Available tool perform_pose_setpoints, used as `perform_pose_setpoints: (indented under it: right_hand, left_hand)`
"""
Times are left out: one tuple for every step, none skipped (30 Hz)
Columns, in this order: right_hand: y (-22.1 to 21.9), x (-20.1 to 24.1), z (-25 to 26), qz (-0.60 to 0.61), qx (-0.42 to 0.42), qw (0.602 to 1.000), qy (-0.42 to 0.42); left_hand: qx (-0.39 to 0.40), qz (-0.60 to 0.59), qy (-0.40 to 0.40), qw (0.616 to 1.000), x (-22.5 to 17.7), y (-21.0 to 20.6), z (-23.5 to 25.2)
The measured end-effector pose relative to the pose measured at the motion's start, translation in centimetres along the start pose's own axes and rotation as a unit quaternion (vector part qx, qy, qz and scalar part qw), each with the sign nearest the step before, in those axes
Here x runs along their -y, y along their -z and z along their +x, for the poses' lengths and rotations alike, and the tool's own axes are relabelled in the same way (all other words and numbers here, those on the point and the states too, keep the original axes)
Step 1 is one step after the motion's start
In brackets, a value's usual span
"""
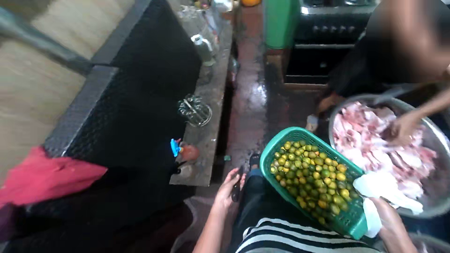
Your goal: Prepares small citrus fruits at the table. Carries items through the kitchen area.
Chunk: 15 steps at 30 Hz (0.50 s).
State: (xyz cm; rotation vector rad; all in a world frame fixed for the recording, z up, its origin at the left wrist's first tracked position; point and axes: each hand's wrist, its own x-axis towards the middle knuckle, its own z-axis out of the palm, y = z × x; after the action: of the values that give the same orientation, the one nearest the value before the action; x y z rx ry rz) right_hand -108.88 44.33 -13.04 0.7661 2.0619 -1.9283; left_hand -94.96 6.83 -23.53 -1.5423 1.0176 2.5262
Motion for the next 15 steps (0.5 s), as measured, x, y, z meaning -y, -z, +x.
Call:
perform_pose_setpoints:
  right_hand:
    - [-1.4,0.6,1.3,-0.004,0.018,1.000,0.005]
    - [-2.9,1.2,2.5,-0.012,0.030,0.999,0.011]
    - [-4.7,1.8,3.6,-0.025,0.039,0.999,0.013]
    - [-6.6,2.6,4.5,-0.038,0.040,0.998,0.013]
    - [-8.6,3.5,5.3,-0.046,0.040,0.998,0.015]
    - [-10.6,4.1,6.4,-0.050,0.040,0.998,0.018]
    - [-12.1,4.3,7.7,-0.052,0.035,0.998,0.025]
    - [-13.6,4.7,8.8,-0.047,0.040,0.998,0.030]
    - [-15.2,5.4,9.7,-0.039,0.048,0.998,0.034]
    - [-17.1,6.4,10.4,-0.029,0.056,0.997,0.039]
    - [-18.9,7.4,11.2,-0.022,0.062,0.997,0.042]
    - [-20.7,8.5,11.8,-0.025,0.063,0.997,0.039]
    - [-22.4,9.6,12.5,-0.029,0.061,0.997,0.037]
    - [-24.1,10.8,13.1,-0.034,0.058,0.997,0.036]
    - [-25.7,11.7,13.7,-0.035,0.060,0.997,0.038]
  left_hand:
    - [0.021,-0.004,0.004,1.000,-1.2,-0.8,0.8]
    - [0.045,0.001,0.005,0.999,-2.6,-1.6,1.6]
    - [0.066,0.014,0.007,0.998,-4.2,-2.5,2.5]
    - [0.084,0.031,0.010,0.996,-5.9,-3.3,3.6]
    - [0.099,0.054,0.013,0.994,-7.9,-4.1,4.9]
    - [0.113,0.081,0.013,0.990,-10.1,-4.7,6.1]
    - [0.123,0.107,0.014,0.986,-12.3,-5.3,7.1]
    - [0.135,0.129,0.017,0.982,-14.6,-5.7,7.8]
    - [0.145,0.144,0.016,0.979,-17.0,-6.1,8.5]
    - [0.151,0.151,0.009,0.977,-19.3,-6.5,9.2]
    - [0.156,0.155,-0.005,0.976,-21.5,-6.9,10.1]
    - [0.156,0.158,-0.023,0.975,-23.4,-7.3,11.0]
    - [0.156,0.157,-0.042,0.974,-25.1,-7.9,12.0]
    - [0.155,0.160,-0.059,0.973,-26.7,-8.6,13.0]
    - [0.157,0.170,-0.072,0.970,-28.2,-9.6,14.0]
